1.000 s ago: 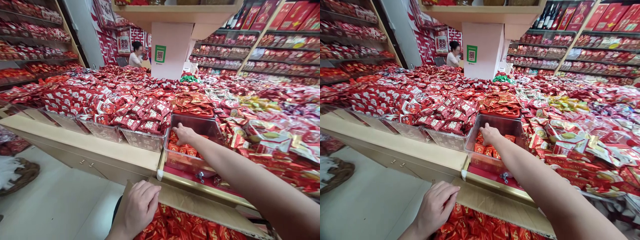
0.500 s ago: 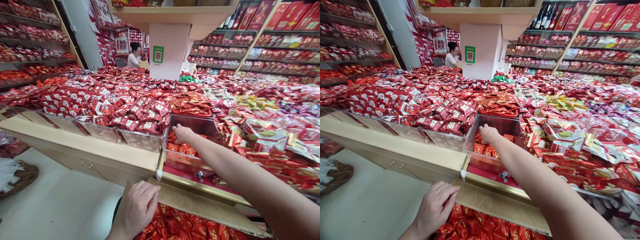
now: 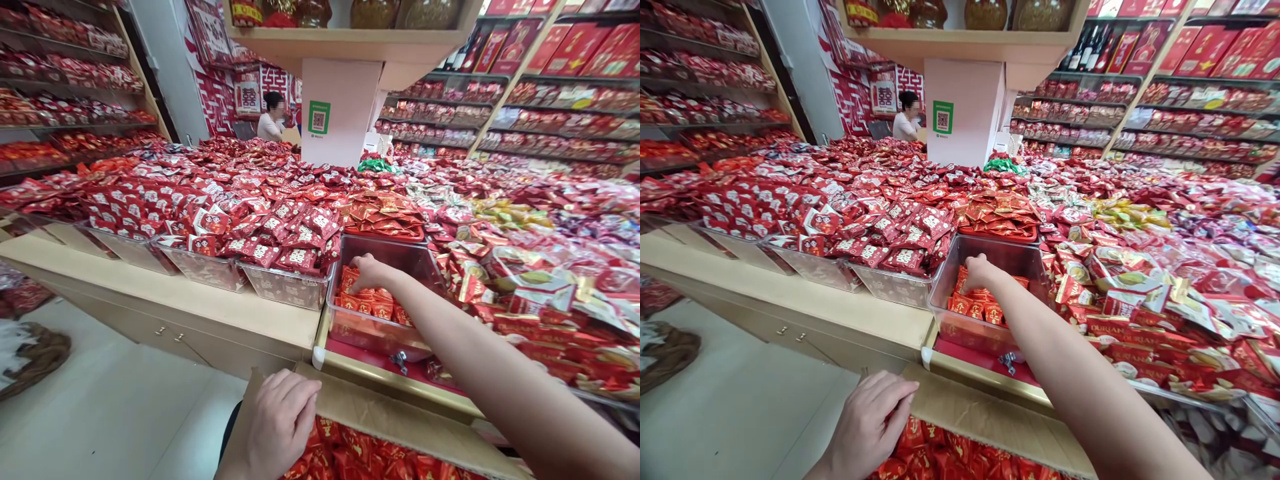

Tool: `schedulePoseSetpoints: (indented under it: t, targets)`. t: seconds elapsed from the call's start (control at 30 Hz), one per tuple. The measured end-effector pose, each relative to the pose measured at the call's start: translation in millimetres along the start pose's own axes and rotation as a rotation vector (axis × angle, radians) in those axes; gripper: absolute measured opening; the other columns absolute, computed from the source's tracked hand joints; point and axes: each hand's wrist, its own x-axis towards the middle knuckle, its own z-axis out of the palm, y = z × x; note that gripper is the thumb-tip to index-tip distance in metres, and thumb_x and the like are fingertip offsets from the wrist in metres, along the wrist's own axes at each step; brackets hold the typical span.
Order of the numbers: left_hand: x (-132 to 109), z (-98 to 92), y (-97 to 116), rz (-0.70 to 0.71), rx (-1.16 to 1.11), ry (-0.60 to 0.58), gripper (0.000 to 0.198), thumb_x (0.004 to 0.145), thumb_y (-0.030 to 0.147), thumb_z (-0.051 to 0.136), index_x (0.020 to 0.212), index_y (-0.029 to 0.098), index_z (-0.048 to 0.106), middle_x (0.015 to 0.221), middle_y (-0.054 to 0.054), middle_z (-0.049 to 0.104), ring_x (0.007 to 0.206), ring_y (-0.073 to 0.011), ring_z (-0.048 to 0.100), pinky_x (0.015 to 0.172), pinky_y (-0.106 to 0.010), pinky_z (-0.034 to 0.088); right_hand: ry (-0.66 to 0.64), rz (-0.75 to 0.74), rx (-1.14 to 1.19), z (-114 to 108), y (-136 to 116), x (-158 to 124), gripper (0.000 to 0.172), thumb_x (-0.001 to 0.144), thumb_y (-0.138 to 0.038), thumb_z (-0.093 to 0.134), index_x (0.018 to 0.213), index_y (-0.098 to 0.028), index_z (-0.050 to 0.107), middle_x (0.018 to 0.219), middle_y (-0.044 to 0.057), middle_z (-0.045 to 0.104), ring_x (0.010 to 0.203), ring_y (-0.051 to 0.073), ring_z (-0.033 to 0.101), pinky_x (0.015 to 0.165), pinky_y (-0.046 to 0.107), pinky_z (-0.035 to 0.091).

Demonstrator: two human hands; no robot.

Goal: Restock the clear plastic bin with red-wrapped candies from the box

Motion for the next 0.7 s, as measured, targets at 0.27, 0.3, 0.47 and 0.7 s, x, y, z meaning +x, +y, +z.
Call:
schedulePoseSetpoints:
  t: [0.27, 0.3, 0.47, 0.7]
  targets:
    - [-2, -0.8, 1, 0.009, -0.012, 0.011, 0.015, 0.078, 0.008, 0.049, 0.084, 0.018, 0.058, 0.068, -0.001, 0.062, 0.061, -0.0143, 0.052, 0.055, -0.027, 0.038, 0.240, -0.067, -0.110, 13, 9, 20, 0.032, 0.065, -0.018, 0.068, 0.094, -0.007, 0.062, 0.094, 0.015, 0.063, 0.098, 0.025, 0.055, 0.081, 0.026, 0.045]
    - [-1, -0.9, 1, 0.010, -0.011, 0.013, 0.016, 0.078, 0.007, 0.049, 0.084, 0.018, 0.058, 0.068, -0.001, 0.062, 0.061, -0.0143, 0.052, 0.055, -0.027, 0.038, 0.243, -0.046, -0.086, 15, 11, 22, 0.030, 0.066, -0.017, 0.066, 0.093, -0.007, 0.062, 0.095, 0.014, 0.064, 0.096, 0.024, 0.056, 0.079, 0.026, 0.045]
    - [-1, -1.4, 1, -0.004, -0.014, -0.001, 0.016, 0.079, 0.008, 0.048, 0.084, 0.019, 0.058, 0.069, -0.001, 0.062, 0.061, -0.0142, 0.053, 0.056, -0.028, 0.039, 0.225, -0.105, 0.072, 20, 13, 24, 0.041, 0.068, -0.008, 0.057, 0.108, -0.012, 0.056, 0.105, 0.010, 0.063, 0.097, 0.020, 0.057, 0.079, 0.024, 0.045]
    - [0, -0.8, 0, 0.011, 0.001, 0.001, 0.016, 0.079, 0.010, 0.047, 0.084, 0.019, 0.059, 0.068, -0.001, 0.062, 0.061, -0.0143, 0.053, 0.056, -0.028, 0.040, 0.096, -0.076, 0.136, 14, 7, 22, 0.044, 0.066, -0.009, 0.056, 0.110, -0.012, 0.058, 0.108, 0.009, 0.062, 0.096, 0.019, 0.058, 0.075, 0.020, 0.044]
